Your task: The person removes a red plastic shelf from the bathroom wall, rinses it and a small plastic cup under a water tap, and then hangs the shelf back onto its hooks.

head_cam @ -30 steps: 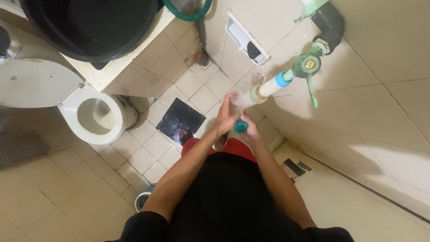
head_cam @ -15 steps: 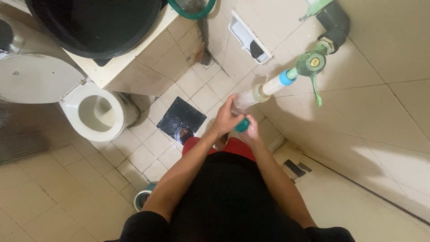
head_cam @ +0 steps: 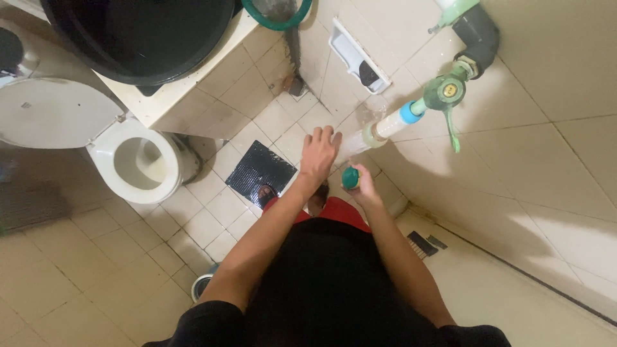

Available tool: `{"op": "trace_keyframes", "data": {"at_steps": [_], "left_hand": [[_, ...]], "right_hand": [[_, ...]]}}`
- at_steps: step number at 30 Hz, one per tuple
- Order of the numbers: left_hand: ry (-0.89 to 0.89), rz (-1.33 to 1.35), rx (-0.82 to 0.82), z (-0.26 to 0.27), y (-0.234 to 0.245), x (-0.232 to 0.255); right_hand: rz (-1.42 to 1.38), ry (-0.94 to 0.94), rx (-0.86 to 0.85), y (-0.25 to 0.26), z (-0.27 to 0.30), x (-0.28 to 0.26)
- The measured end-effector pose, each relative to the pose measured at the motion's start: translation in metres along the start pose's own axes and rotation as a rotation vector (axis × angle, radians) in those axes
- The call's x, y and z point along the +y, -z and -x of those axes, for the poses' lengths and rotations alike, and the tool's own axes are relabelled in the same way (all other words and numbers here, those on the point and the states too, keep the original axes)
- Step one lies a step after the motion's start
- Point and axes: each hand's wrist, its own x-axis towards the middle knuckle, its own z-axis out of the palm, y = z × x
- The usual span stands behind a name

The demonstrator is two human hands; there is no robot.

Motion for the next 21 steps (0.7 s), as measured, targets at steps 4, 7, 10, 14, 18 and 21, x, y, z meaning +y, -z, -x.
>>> {"op": "trace_keyframes", "data": {"at_steps": [4,7,10,14,18,21], "left_hand": [[-0.088,0.009,-0.053,0.000,-0.005,0.014],[-0.001,0.371,-0.054,-0.002,0.006,0.027],[0.147,0.705,-0.123,0.000,0.015,0.026],[0.226,0.765,-0.117,0.007,0.028,0.024],[0.211,0.812,-0.005,0.022,0.019,0.015],[0.146,0.846,0.083,0.032,0.012,0.002]], "right_hand": [[-0.035,-0.020,0.003,0.011,-0.007,0.009],[-0.119,-0.053,-0.015,0.013,-0.029,0.023],[-0.136,-0.036,-0.068,-0.005,-0.001,0.012],[-0.224,-0.043,-0.082,-0.039,0.083,-0.027],[-0.264,-0.056,-0.157,-0.067,0.139,-0.054],[-0.186,0.002,-0.249,-0.054,0.097,-0.043]]}}
